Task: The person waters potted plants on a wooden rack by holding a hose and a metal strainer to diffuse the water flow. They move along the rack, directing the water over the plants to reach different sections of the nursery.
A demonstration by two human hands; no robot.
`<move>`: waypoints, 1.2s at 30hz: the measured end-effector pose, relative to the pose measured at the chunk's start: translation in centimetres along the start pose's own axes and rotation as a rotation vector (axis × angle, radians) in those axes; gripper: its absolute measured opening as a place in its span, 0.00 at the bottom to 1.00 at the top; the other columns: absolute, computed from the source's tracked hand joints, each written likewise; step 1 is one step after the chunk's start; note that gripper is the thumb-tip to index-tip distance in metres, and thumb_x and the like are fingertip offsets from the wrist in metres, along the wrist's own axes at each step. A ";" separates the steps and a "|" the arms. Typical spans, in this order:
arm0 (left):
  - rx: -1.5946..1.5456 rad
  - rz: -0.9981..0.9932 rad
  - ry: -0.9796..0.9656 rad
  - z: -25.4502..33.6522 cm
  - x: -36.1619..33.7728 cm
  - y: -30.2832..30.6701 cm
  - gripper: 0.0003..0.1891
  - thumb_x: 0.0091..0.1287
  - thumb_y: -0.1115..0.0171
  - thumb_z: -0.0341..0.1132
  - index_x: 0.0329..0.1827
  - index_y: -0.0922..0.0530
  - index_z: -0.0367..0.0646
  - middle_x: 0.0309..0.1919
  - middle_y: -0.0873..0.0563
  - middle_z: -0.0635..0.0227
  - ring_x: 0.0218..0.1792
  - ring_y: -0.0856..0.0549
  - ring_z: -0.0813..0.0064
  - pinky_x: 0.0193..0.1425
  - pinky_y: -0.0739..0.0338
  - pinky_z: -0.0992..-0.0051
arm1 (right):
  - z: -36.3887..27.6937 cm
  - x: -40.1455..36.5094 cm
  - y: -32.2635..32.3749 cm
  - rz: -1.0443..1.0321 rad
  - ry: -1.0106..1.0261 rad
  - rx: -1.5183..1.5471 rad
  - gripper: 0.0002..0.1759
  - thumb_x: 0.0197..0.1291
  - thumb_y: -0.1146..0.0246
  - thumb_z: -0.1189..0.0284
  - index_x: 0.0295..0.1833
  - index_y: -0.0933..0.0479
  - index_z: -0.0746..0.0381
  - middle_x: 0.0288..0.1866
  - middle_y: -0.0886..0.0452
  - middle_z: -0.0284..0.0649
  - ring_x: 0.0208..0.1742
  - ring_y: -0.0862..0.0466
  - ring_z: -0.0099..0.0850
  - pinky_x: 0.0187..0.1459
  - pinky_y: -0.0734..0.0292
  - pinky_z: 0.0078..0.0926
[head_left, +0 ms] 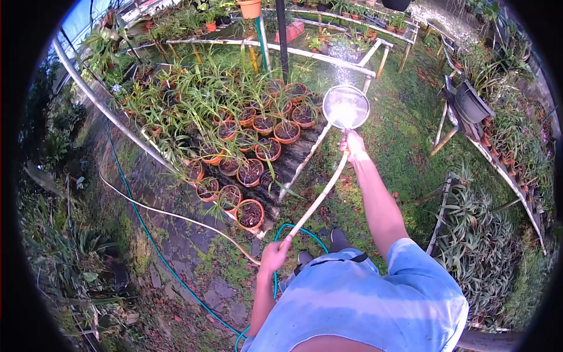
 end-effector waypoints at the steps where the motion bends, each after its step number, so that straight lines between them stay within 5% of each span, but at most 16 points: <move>1: 0.022 0.009 -0.004 -0.5 -0.1 0.1 0.37 0.68 0.50 0.66 0.23 0.21 0.36 0.16 0.21 0.60 0.24 0.17 0.60 0.33 0.26 0.61 | -0.1 -0.4 0.0 0.015 0.031 0.009 0.07 0.71 0.48 0.68 0.45 0.31 0.60 0.21 0.33 0.33 0.13 0.34 0.22 0.11 0.36 0.21; 11: 0.094 -0.006 -0.044 -3.5 -1.4 -1.0 0.37 0.68 0.52 0.67 0.22 0.20 0.37 0.16 0.21 0.59 0.23 0.18 0.60 0.33 0.26 0.61 | -1.8 -5.2 -1.7 -0.001 0.141 0.020 0.04 0.68 0.46 0.71 0.45 0.32 0.58 0.23 0.35 0.31 0.15 0.37 0.18 0.13 0.39 0.16; 17: 0.003 -0.007 -0.079 -4.4 -3.6 -1.8 0.36 0.69 0.51 0.65 0.31 0.18 0.34 0.17 0.22 0.55 0.23 0.21 0.63 0.32 0.28 0.61 | -0.6 -6.6 -0.2 -0.033 0.096 0.056 0.06 0.67 0.45 0.72 0.46 0.33 0.59 0.23 0.34 0.32 0.14 0.37 0.18 0.12 0.39 0.16; 19: 0.028 -0.031 0.016 -9.3 -2.5 -3.2 0.36 0.69 0.51 0.65 0.30 0.20 0.33 0.17 0.23 0.55 0.24 0.22 0.64 0.32 0.29 0.61 | 1.5 -7.5 -0.4 -0.180 0.032 0.053 0.06 0.67 0.46 0.73 0.46 0.33 0.60 0.22 0.34 0.32 0.14 0.38 0.18 0.12 0.41 0.16; 23: 0.050 -0.044 0.013 -10.9 -7.8 -4.2 0.37 0.70 0.52 0.65 0.24 0.25 0.33 0.16 0.26 0.59 0.23 0.30 0.65 0.32 0.32 0.60 | 6.4 -9.8 0.9 -0.109 -0.195 -0.121 0.02 0.67 0.49 0.74 0.42 0.33 0.60 0.21 0.35 0.32 0.13 0.37 0.20 0.12 0.41 0.19; 24: 0.068 -0.038 0.048 -10.1 -10.0 -3.8 0.37 0.69 0.51 0.65 0.25 0.23 0.34 0.17 0.24 0.58 0.25 0.24 0.65 0.34 0.30 0.61 | 7.7 -10.6 1.7 -0.108 -0.249 -0.148 0.02 0.67 0.49 0.74 0.43 0.33 0.60 0.21 0.35 0.32 0.13 0.38 0.20 0.12 0.41 0.19; 27: 0.084 -0.046 0.174 -10.0 -15.0 -4.0 0.36 0.71 0.51 0.63 0.22 0.25 0.34 0.14 0.28 0.67 0.21 0.28 0.72 0.28 0.33 0.61 | 11.9 -13.1 4.1 -0.143 -0.357 -0.154 0.02 0.68 0.49 0.74 0.43 0.34 0.59 0.21 0.36 0.32 0.13 0.39 0.19 0.12 0.42 0.19; 28: 0.089 -0.096 0.334 -7.1 -17.1 -3.3 0.35 0.68 0.49 0.66 0.29 0.18 0.36 0.19 0.19 0.56 0.30 0.14 0.61 0.38 0.25 0.61 | 12.8 -13.7 4.6 -0.164 -0.383 -0.146 0.02 0.68 0.49 0.73 0.43 0.34 0.59 0.21 0.36 0.32 0.13 0.39 0.19 0.12 0.42 0.19; 33: 0.150 0.110 0.261 -8.7 -20.6 -4.0 0.33 0.67 0.48 0.65 0.30 0.16 0.38 0.18 0.18 0.56 0.28 0.14 0.62 0.38 0.24 0.61 | 13.6 -16.0 5.8 -0.014 -0.218 -0.054 0.06 0.71 0.51 0.69 0.45 0.33 0.60 0.21 0.36 0.32 0.14 0.37 0.19 0.13 0.40 0.20; 36: 0.097 0.138 0.277 -8.3 -23.1 -3.5 0.33 0.67 0.48 0.66 0.30 0.15 0.41 0.18 0.17 0.60 0.27 0.14 0.66 0.36 0.23 0.64 | 14.3 -18.1 4.8 -0.114 -0.316 -0.119 0.08 0.72 0.52 0.68 0.46 0.32 0.61 0.22 0.35 0.32 0.14 0.37 0.18 0.13 0.40 0.19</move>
Point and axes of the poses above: each hand's wrist, its own x-axis towards the middle knuckle, its own y-axis out of the back of the hand, z = x × y, the point moved 5 cm from there along x, towards the middle knuckle
